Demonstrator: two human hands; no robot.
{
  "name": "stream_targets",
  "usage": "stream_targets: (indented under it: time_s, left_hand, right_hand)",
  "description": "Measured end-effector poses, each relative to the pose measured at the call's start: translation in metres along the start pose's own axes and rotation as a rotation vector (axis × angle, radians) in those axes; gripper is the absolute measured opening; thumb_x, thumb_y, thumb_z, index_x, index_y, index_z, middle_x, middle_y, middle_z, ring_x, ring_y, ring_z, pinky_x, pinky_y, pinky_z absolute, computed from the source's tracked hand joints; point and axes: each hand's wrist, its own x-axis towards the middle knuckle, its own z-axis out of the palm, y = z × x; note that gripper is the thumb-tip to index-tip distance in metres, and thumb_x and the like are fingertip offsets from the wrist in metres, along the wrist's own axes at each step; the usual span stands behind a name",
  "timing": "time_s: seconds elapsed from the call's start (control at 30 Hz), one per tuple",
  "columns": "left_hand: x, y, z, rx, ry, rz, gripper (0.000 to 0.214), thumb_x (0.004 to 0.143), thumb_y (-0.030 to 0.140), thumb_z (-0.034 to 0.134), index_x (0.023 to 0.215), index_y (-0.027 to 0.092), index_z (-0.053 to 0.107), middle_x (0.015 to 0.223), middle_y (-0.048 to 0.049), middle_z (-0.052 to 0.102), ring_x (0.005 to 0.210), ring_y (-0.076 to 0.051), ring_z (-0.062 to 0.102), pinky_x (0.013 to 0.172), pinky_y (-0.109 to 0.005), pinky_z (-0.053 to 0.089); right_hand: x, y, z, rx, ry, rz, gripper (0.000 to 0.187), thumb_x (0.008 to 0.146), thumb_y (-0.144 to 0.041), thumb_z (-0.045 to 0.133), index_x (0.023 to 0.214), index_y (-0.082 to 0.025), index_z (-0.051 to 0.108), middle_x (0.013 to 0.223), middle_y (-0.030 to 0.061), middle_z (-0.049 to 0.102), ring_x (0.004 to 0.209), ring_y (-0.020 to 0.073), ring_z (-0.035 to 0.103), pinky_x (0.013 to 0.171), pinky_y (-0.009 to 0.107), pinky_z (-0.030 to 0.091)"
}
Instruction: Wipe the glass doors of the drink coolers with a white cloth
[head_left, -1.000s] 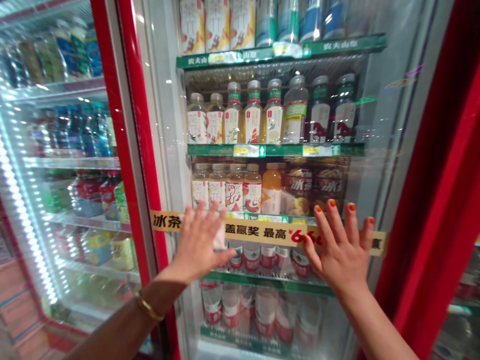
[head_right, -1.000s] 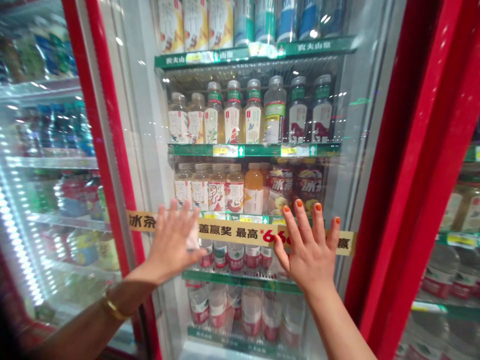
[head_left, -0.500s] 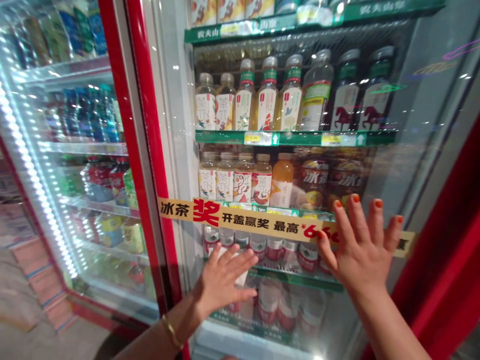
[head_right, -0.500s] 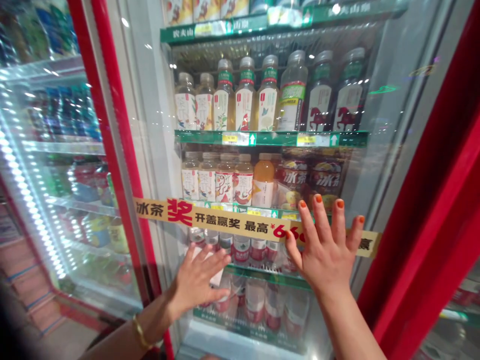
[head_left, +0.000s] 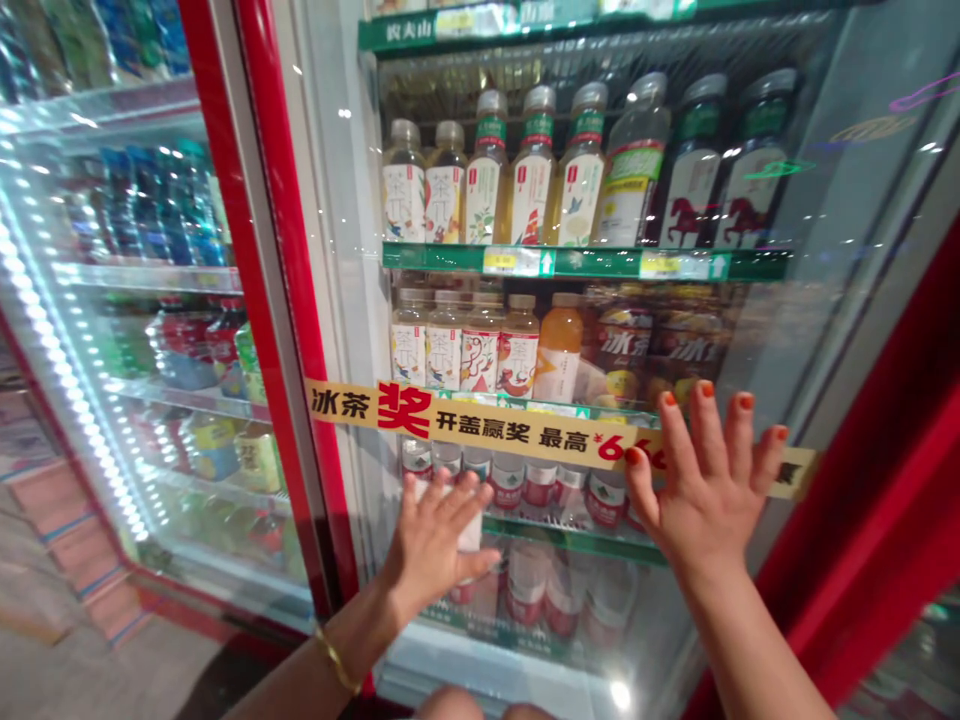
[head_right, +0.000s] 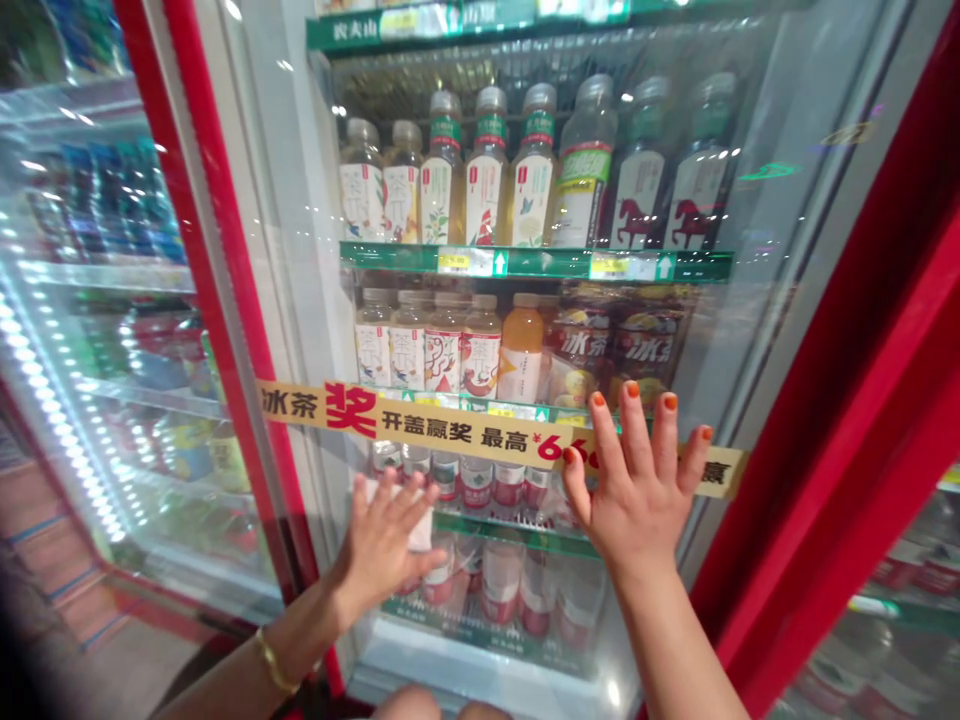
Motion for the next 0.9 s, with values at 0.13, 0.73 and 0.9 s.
stream_targets:
  time_s: [0.13,0.73,0.9]
  left_hand:
    - [0.050,-0.035,-0.009,-0.028,0.007,-0.450,0.094,0.108,0.065,0.040,0.178,0.018,-0.004,0.185,-0.0134,-0.005,0.172,-0.037,-0.016,0.137,-0.069,-0.011]
    - [0.115,0.044,-0.007,-0.511,0.089,-0.225,0.114,0.092,0.093,0.000,0.174,0.017,-0.021,0.183,-0.0192,-0.019,0.172,-0.037,-0.018,0.135,-0.069,-0.016]
    - [0.132,0.067,-0.014,-0.772,0.091,-0.186,0.103,0.090,0.078,-0.027,0.171,0.015,-0.029,0.185,-0.0160,-0.014,0.173,-0.029,-0.009,0.142,-0.057,0.010]
  right_hand:
    - [-0.001,-0.001,0.001,-0.004,0.009,0.018,0.078,0.105,-0.043,0.061,0.175,-0.028,0.033,0.177,0.0130,0.042,0.167,0.0417,0.033,0.135,0.072,0.023]
    - [-0.017,-0.037,-0.013,0.175,0.076,-0.007,0.084,0.103,-0.025,0.046,0.179,-0.035,0.012,0.186,0.0040,0.019,0.169,0.0369,0.031,0.130,0.064,0.042]
    - [-0.027,-0.064,-0.014,0.461,-0.238,-0.136,0.081,0.111,-0.047,0.026,0.177,-0.023,-0.017,0.184,0.0113,0.027,0.167,0.0310,0.036,0.129,0.057,0.045]
